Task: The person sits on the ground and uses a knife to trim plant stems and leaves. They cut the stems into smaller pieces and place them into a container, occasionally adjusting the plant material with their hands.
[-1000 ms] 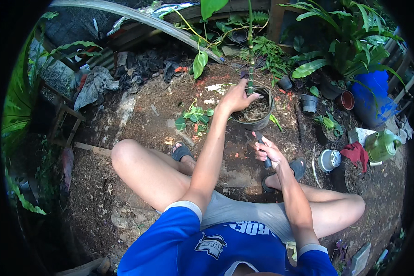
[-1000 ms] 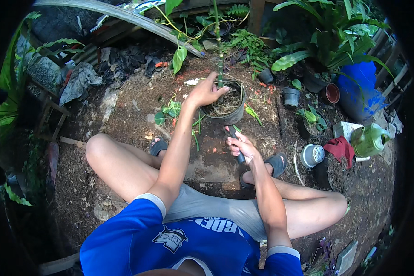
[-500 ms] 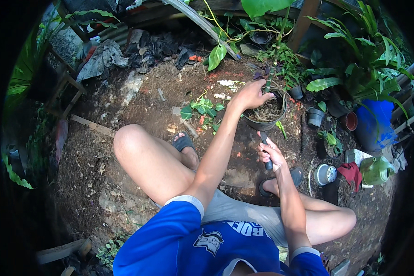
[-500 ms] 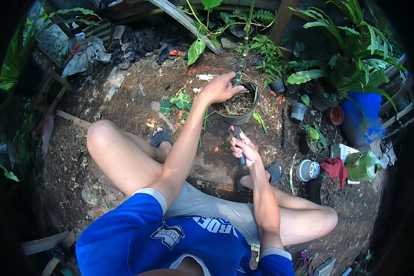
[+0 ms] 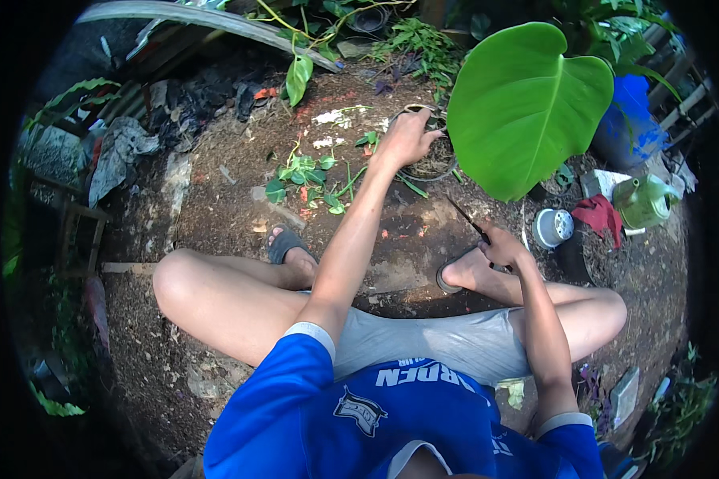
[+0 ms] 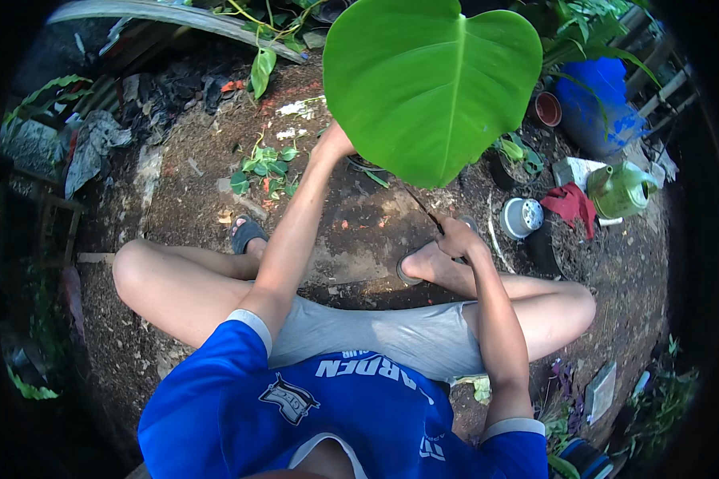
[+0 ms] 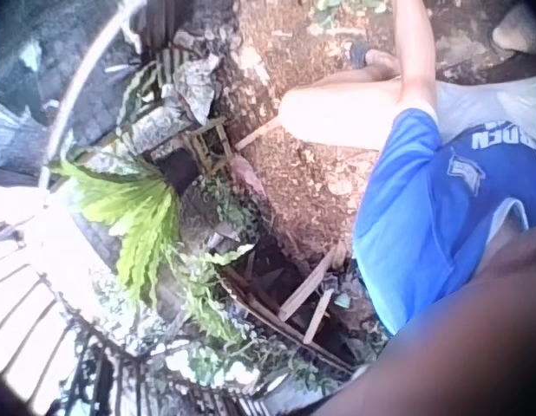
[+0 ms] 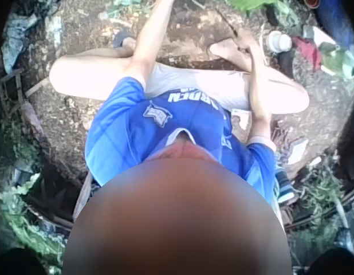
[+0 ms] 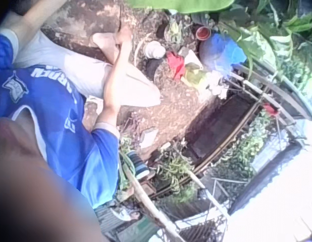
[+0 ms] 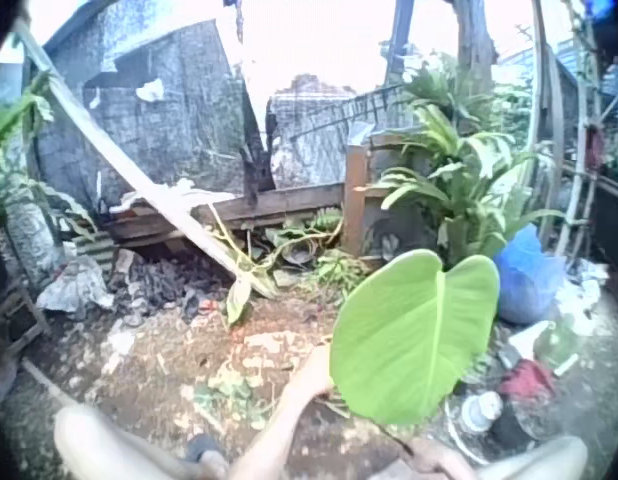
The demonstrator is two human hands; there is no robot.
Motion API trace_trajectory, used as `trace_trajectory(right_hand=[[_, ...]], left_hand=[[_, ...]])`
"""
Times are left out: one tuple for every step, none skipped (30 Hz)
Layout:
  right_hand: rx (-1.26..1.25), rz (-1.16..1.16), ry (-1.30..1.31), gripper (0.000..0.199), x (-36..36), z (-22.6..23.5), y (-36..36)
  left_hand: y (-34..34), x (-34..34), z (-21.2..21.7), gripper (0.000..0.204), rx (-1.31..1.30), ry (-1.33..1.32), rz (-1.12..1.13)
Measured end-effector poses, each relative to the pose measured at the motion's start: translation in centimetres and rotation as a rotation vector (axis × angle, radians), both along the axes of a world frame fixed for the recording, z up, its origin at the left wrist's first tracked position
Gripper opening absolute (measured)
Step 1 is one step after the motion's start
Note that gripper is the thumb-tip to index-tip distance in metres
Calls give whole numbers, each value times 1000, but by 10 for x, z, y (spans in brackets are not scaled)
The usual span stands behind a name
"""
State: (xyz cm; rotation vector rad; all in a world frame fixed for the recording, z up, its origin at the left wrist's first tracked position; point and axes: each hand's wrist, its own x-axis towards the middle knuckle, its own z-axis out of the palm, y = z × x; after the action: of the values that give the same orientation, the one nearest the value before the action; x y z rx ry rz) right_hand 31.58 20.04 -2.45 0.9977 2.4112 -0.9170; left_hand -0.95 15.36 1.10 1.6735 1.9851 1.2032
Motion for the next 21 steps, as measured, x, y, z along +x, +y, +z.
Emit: trace_trajectory(right_hand=[[53,62,-2,55,15,10,-2],[47,48,23,55,31,20,-5],[44,45,106,56,44,28,-11],[23,-10,67,57,53,33,-22],[19,-32,98,58,58,37,-27],[22,-30,172,59,62,40,-30],[-1,-64,117,59,64,39,-34],[-14,-78,107,60,65,38,-39],[-28,-96,85,60,64,35,-40],[-44,-77,13,63,62,30,-40],[-25,-48,-1,63,60,25,-40],[-7,-34,-24,63,57,20,-39],[12,-21,-48,63,54,15,-39],[-16,-27,-74,64,51,12,-36],[-8,-38,-77,64,49,9,-35],[6,-43,-64,64,46,7,-35],[14,-48,-84,65,43,7,-34],[17,-17,-129,67,40,8,-34],[0,-20,-147,69,36,10,-33],[-18,-23,-164,72,33,12,-33],[-39,-22,-197,74,29,15,-33]], left_hand=[[16,3,-2,36,-12,22,-74],[30,11,-6,35,-100,91,-59],[41,21,-9,37,-156,11,-49],[53,34,-13,38,-175,-1,-54],[70,43,-15,40,-181,-16,-42],[86,54,-18,42,-220,1,-55],[104,65,-22,44,-260,18,-59],[122,75,-28,46,-301,29,-51],[138,85,-35,47,-358,54,-48],[153,99,-45,49,-420,76,-42],[167,113,-57,50,-477,98,-38],[178,125,-69,53,-513,97,-68],[187,137,-82,55,-549,95,-101],[194,148,-95,57,-587,123,-132],[198,159,-107,59,-653,119,-153],[202,169,-117,58,-621,146,-191],[206,176,-125,58,-634,179,-234],[212,181,-129,59,-631,154,-219],[218,184,-132,59,-666,135,-212],[221,185,-134,59,-684,116,-198],[223,185,-136,58,-711,113,-207]])
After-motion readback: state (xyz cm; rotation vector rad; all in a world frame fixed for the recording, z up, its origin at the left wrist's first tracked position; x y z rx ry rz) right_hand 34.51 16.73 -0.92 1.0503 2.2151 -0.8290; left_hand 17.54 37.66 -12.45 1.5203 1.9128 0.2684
